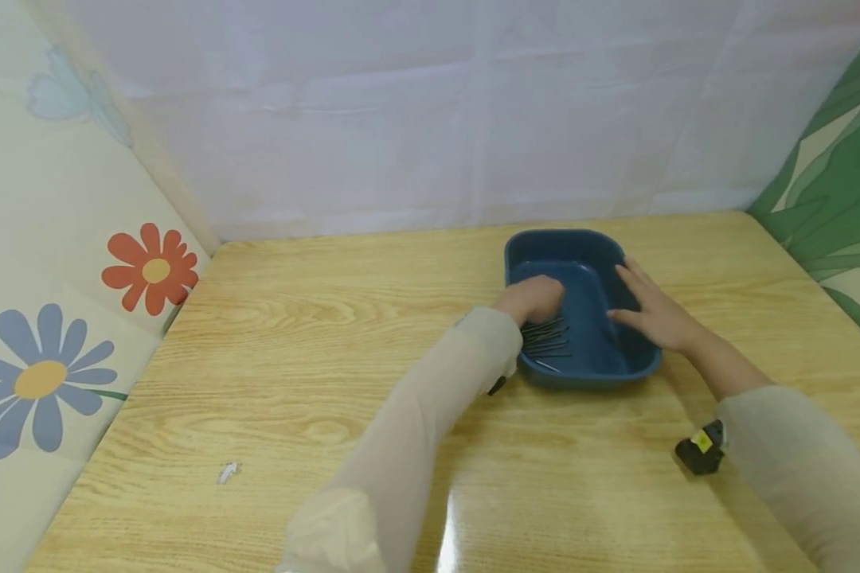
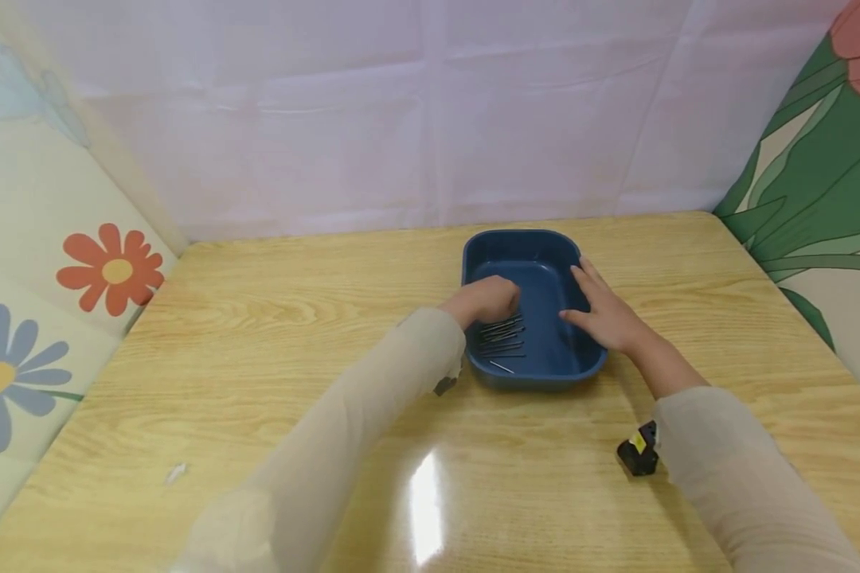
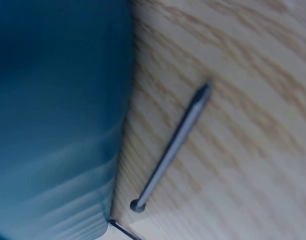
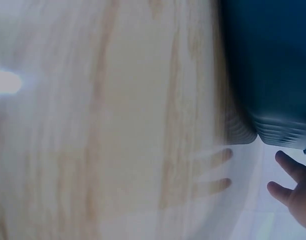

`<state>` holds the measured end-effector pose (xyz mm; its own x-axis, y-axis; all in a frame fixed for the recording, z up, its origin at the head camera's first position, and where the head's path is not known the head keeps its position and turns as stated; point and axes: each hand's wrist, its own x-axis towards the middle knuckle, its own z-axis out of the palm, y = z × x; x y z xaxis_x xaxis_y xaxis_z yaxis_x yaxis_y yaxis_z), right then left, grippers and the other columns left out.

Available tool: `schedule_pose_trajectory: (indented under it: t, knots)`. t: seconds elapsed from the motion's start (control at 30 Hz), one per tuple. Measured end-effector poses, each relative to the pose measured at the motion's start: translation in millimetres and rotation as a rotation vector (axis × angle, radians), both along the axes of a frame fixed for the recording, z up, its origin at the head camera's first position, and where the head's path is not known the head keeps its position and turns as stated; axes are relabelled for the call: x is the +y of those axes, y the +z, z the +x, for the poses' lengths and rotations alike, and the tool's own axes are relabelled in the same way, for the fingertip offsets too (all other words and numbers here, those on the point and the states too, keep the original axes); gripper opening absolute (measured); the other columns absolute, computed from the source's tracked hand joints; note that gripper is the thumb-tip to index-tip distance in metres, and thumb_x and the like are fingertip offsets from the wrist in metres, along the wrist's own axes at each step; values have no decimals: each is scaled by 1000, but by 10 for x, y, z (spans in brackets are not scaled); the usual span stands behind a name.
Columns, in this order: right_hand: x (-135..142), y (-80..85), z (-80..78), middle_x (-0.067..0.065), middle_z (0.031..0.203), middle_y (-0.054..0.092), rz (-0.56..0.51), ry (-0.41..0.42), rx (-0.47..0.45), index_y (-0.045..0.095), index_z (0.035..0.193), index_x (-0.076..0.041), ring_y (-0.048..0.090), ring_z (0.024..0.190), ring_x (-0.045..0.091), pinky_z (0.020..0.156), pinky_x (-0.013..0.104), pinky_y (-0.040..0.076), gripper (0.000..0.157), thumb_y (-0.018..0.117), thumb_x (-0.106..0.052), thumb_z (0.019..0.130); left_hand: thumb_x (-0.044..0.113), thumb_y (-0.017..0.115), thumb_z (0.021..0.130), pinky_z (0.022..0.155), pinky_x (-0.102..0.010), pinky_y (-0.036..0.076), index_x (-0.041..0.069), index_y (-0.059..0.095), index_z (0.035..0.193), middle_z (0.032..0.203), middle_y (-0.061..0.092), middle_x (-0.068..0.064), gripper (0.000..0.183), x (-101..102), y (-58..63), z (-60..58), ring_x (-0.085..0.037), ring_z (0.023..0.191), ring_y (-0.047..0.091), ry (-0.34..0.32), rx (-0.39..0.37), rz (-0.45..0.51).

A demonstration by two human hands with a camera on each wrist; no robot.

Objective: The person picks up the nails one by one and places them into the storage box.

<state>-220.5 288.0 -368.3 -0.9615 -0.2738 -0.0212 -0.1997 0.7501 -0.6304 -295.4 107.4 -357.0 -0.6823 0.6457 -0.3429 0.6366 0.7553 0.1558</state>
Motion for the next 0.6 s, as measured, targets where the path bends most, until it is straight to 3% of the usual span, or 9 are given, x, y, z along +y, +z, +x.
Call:
schedule_pose_trajectory:
  t: [0.17,0.33,0.43,0.6]
  knots:
    - [11,8,-5,17,138,-21,1,-3,2,-4,135,3,-15,123,37,94,59,0,73,47,-17,88,10,36,89,83,-26,40,13,59,87,100,58,0,23,-10,29,9,-12,95,51,-43,7,46]
    - [8,20,-9,18,138,-20,-6,4,12,-4,135,4,-15,124,37,93,60,1,72,47,-16,88,9,41,86,67,-23,40,12,51,76,78,52,2,14,-19,17,11,-10,73,47,-71,24,88]
    - [-3,31,-5,18,138,-19,-12,11,15,-3,135,4,-14,124,37,93,60,2,71,47,-16,88,10,44,86,63,-22,38,13,51,80,78,50,3,9,-41,3,13,-9,71,45,-80,27,129]
    - [-13,42,4,17,139,-19,-4,14,9,-3,135,5,-14,124,37,93,60,2,72,47,-17,88,13,49,85,67,-19,40,14,55,91,88,53,5,9,-83,-7,16,-7,79,48,-72,-10,262]
